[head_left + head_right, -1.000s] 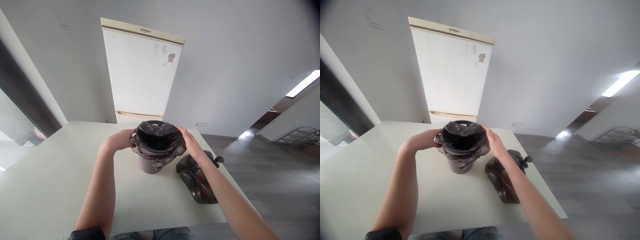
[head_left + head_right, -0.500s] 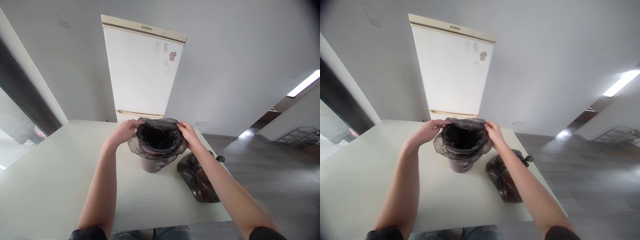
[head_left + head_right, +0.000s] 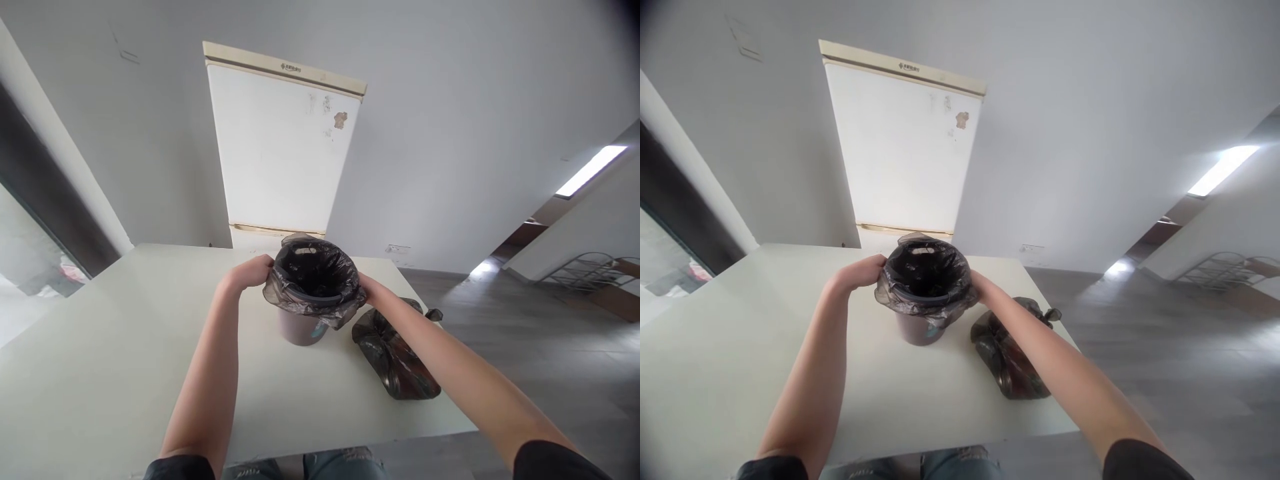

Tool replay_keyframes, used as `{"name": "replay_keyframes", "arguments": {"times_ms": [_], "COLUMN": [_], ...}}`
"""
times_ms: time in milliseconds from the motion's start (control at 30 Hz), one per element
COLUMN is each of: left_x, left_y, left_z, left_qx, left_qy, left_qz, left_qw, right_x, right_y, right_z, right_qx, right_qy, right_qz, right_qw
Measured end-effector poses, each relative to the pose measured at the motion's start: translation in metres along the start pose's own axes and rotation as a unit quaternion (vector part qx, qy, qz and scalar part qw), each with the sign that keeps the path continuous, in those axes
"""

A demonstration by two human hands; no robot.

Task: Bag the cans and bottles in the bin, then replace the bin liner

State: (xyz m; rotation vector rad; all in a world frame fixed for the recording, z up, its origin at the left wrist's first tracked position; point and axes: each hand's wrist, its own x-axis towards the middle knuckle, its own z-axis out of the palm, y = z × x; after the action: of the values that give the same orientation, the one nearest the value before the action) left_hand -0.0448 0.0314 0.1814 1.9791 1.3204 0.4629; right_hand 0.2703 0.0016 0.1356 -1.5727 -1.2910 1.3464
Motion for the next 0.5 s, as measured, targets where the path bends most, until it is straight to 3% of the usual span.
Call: {"name": "replay_keyframes", "arguments": {"times_ms": [100,167,200,300,367,433,500], "left_x": [-0.004,-0.009,-0.012,-0.016,-0.014,-0.010,-0.004], "left_y": [0.003,0.009,0.012,0.019,0.021,0.022,0.021], "left_z": [-0.003,-0.005,-0.006,-0.004,0.000,0.004,0.008], "left_qx": [-0.088,-0.160,-0.185,-0.203,-0.208,-0.210,-0.219], "left_qy": [0.094,0.164,0.170,0.117,0.113,0.122,0.115], "left_qz": [0.001,0.011,0.024,0.070,0.079,0.073,0.051], "left_qw": [0.992,0.973,0.968,0.970,0.968,0.967,0.968], "right_x": [-0.021,-0.039,-0.050,-0.095,-0.130,-0.163,-0.190], "right_y": [-0.003,-0.013,-0.018,-0.027,-0.017,0.011,0.051], "right_z": [-0.005,-0.009,-0.011,-0.006,0.007,0.025,0.042], "right_qx": [-0.035,-0.081,-0.118,-0.228,-0.249,-0.251,-0.260], "right_qy": [0.051,0.128,0.170,0.264,0.302,0.320,0.316], "right_qz": [-0.042,-0.102,-0.150,-0.333,-0.445,-0.525,-0.552], "right_qw": [0.997,0.983,0.967,0.876,0.806,0.748,0.726]}}
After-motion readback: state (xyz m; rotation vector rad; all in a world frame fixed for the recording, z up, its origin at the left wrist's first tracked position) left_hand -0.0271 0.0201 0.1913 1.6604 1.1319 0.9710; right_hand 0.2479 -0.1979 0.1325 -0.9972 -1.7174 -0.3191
